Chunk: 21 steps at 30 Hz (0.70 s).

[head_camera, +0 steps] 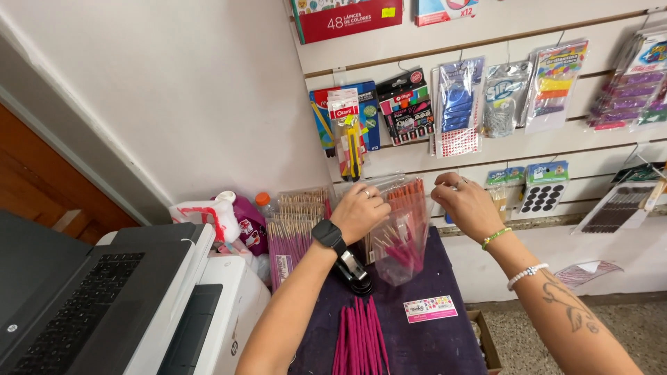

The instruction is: The person opens a plastic bag of pink incense sticks, removes them, and places them on a table. They then gather the sticks into bundles and place them back into the bag, repeating the process until the bag is full. Finally, they seal the bag and place it on the table.

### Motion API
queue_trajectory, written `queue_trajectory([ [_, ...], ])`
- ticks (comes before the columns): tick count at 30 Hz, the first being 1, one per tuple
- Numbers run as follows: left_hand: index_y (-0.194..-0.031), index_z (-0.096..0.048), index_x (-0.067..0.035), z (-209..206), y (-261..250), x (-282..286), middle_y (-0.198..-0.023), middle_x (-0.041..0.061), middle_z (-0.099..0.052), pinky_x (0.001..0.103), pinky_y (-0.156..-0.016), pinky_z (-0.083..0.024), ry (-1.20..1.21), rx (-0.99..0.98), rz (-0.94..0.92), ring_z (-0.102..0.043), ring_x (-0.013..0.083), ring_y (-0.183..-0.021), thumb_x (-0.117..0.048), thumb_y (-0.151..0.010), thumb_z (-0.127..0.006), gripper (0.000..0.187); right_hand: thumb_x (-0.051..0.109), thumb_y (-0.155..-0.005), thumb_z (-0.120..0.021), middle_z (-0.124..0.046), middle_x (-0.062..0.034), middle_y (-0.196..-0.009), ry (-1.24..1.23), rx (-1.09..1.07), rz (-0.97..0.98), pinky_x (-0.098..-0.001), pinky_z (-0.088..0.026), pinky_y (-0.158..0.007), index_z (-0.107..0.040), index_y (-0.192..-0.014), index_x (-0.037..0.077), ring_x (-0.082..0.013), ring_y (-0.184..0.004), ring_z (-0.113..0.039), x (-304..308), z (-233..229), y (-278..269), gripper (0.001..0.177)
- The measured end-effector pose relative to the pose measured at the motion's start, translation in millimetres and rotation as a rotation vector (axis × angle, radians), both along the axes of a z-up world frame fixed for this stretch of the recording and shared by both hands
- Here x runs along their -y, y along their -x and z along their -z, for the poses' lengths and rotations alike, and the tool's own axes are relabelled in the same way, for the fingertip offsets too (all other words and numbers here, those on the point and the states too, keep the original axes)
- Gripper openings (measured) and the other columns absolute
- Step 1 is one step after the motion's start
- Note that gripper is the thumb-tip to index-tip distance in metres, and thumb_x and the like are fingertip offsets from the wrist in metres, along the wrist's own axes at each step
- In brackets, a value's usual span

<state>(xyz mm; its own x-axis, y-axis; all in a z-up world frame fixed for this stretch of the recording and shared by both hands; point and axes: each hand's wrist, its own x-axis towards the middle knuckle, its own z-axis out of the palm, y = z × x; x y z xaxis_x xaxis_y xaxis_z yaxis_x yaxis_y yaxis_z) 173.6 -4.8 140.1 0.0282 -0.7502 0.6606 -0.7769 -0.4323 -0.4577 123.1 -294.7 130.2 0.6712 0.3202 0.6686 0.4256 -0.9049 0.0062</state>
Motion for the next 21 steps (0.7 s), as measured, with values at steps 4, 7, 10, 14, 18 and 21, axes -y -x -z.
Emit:
queue_trajectory([
  [4,-0.087,-0.066,-0.015,0,-1,-5,-0.07,-0.001,-0.063,0.036,-0.094,-0.047,-0.031,-0.091,-0.07,-0.061,0.0169,-0.093,-0.03,-0.095,-0.07,0.017,0.021,-0.095,-0.069,-0.063,0.0043,-0.117,-0.018,-0.057,0.011,-0.0424,-0.061,-0.085,-0.064,-0.095,0.02,-0.0283,-0.103,-0.073,-12,-18,0,0.005],
  [7,-0.097,-0.065,-0.02,11,-20,-14,-0.078,-0.002,-0.064,0.037,-0.099,-0.043,-0.014,-0.187,-0.133,-0.059,0.0167,-0.104,-0.037,-0.1,-0.06,0.018,0.023,-0.096,-0.068,-0.061,0.0042,-0.119,-0.019,-0.08,0.042,-0.0418,-0.061,-0.084,-0.063,-0.096,0.021,-0.028,-0.104,-0.072,-19,-31,-3,0.005],
  [10,-0.089,-0.064,-0.011,22,-36,-18,-0.073,0.0,-0.061,0.035,-0.091,-0.045,-0.006,-0.097,-0.213,-0.06,0.0197,-0.092,-0.027,-0.103,-0.063,0.021,0.028,-0.099,-0.066,-0.061,0.0027,-0.113,-0.039,-0.163,0.115,-0.0446,-0.063,-0.079,-0.065,-0.102,0.025,-0.0293,-0.097,-0.073,-20,-13,-32,0.005],
  [14,-0.083,-0.063,-0.017,80,-79,-12,-0.072,0.003,-0.059,0.038,-0.074,-0.049,0.076,0.041,-0.339,-0.06,0.0226,-0.081,-0.019,-0.089,-0.069,0.008,0.031,-0.099,-0.064,-0.065,0.004,-0.1,0.006,-0.214,0.212,-0.0436,-0.063,-0.076,-0.066,-0.106,0.029,-0.0287,-0.086,-0.076,-27,14,-60,0.007],
  [18,-0.101,-0.065,-0.017,75,-61,-7,-0.088,0.006,-0.066,0.039,-0.069,-0.049,0.079,0.046,-0.434,-0.064,0.0248,-0.079,-0.015,-0.09,-0.066,0.011,0.029,-0.099,-0.061,-0.07,0.0028,-0.105,0.04,-0.347,0.272,-0.0455,-0.062,-0.077,-0.064,-0.119,0.032,-0.0318,-0.087,-0.078,-32,22,-58,0.02],
  [21,-0.128,-0.062,-0.018,63,-40,-12,-0.114,0.008,-0.068,0.038,-0.072,-0.052,0.08,-0.009,-0.458,-0.067,0.0262,-0.085,-0.016,-0.097,-0.061,0.031,0.024,-0.099,-0.058,-0.071,0.0006,-0.114,0.005,-0.422,0.269,-0.0505,-0.062,-0.081,-0.051,-0.138,0.033,-0.0354,-0.093,-0.077,-26,23,-53,0.041],
])
